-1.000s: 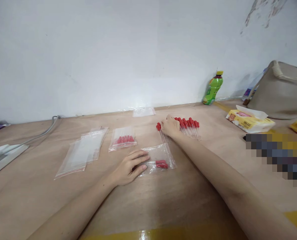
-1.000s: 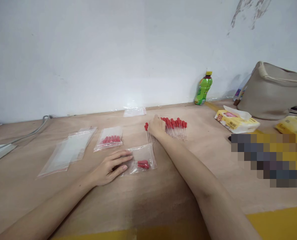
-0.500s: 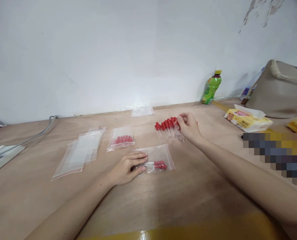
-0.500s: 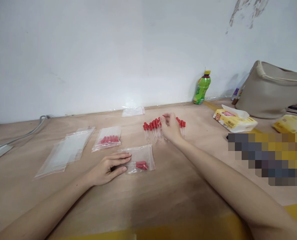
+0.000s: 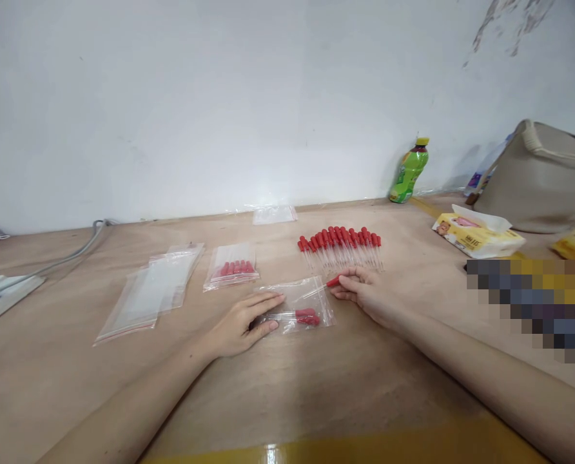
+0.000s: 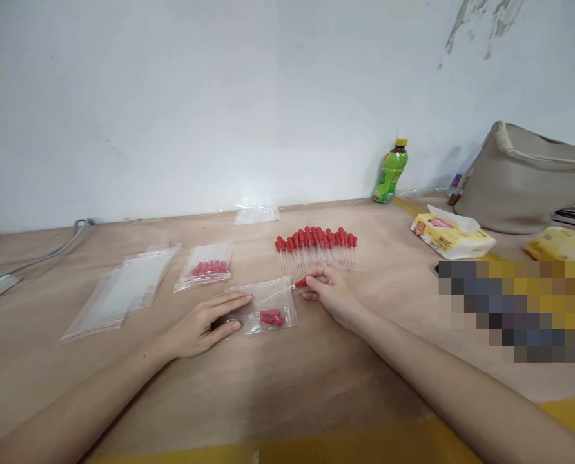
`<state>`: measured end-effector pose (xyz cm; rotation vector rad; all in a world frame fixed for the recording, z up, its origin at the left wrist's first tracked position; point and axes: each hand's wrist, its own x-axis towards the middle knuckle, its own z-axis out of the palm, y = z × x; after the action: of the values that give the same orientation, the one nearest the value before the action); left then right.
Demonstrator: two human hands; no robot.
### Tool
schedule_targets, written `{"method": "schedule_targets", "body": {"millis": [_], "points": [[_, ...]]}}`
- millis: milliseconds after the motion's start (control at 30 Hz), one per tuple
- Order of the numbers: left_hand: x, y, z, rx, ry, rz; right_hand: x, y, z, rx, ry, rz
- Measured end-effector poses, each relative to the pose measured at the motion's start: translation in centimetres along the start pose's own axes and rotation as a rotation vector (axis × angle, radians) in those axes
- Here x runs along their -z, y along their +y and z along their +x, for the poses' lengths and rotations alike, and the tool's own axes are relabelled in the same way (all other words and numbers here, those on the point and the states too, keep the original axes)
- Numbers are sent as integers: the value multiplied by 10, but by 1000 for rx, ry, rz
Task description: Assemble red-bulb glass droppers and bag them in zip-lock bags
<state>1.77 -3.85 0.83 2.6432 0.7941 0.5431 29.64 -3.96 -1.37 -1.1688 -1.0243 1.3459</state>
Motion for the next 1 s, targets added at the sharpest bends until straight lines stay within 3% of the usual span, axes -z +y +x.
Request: {"method": "schedule_targets", "body": {"millis": [133, 233, 533, 733, 867, 1000], "points": [[1, 0, 0, 19, -18, 24, 4, -4, -5, 100, -216, -375], [1, 0, 1, 33, -32, 23, 1, -4, -7, 196, -282, -550], [0, 1, 0, 29, -44, 33, -20, 3, -10, 381, -216, -712], [0, 2, 1, 29, -45, 34, -19, 2, -10, 339, -151, -651], [0, 1, 2, 18, -45, 35, -20, 2, -8, 278, -87, -755], [-1, 0, 2, 16, -42, 36, -22, 6, -7, 346, -139, -807]]}}
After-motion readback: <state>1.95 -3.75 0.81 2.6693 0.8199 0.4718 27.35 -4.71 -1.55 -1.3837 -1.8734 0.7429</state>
